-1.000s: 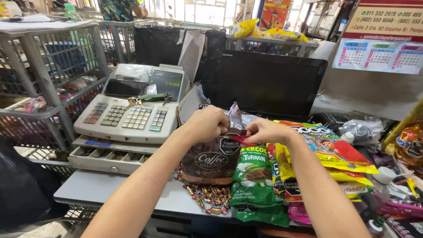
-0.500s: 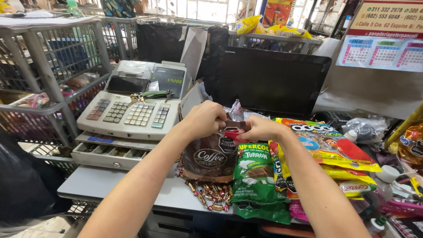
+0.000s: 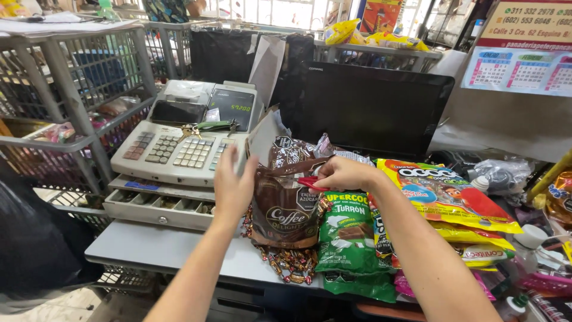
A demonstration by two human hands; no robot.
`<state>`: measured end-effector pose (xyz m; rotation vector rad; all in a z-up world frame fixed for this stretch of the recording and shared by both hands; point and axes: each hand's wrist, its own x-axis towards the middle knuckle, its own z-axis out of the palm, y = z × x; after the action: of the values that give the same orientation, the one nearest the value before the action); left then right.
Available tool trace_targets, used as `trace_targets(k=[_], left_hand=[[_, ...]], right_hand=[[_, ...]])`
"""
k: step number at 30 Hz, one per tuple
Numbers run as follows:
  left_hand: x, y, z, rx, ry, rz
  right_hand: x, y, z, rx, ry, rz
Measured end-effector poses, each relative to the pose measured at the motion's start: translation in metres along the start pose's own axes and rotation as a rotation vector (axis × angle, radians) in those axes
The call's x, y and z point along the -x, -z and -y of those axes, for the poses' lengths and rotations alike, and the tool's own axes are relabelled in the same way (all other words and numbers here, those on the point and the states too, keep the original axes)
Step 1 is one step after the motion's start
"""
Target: Opening large bags of individually wrapped candies using scissors and emptying them onto a pile on a checkout counter.
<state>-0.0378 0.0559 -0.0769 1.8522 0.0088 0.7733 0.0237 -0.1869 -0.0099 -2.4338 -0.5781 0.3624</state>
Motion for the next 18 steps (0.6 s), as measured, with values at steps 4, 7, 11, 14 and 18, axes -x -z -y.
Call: trace_targets(k=[4, 7, 11, 14, 18], left_hand=[[0.025, -0.020, 0.046, 0.069, 0.210, 0.139], [0.028, -0.040, 0.062, 0.326, 0.246, 0.086], [0.024, -0.052, 0.051, 0.521, 0.319, 0.063], [0.021, -0.058, 0.043, 0.557, 0.323, 0.063], [0.015, -0.064, 0.034, 0.587, 0.354, 0.087]], right_hand=[[-0.009, -0.003, -0.006, -0.035, -0.001, 0.018], [-0.002, -0.006, 0.009, -0.030, -0.042, 0.025], [-0.005, -0.008, 0.005, -0.070, -0.040, 0.018], [-0.004, -0.007, 0.004, -0.099, -0.040, 0.025], [-0.003, -0.004, 0.002, -0.140, -0.043, 0.053]])
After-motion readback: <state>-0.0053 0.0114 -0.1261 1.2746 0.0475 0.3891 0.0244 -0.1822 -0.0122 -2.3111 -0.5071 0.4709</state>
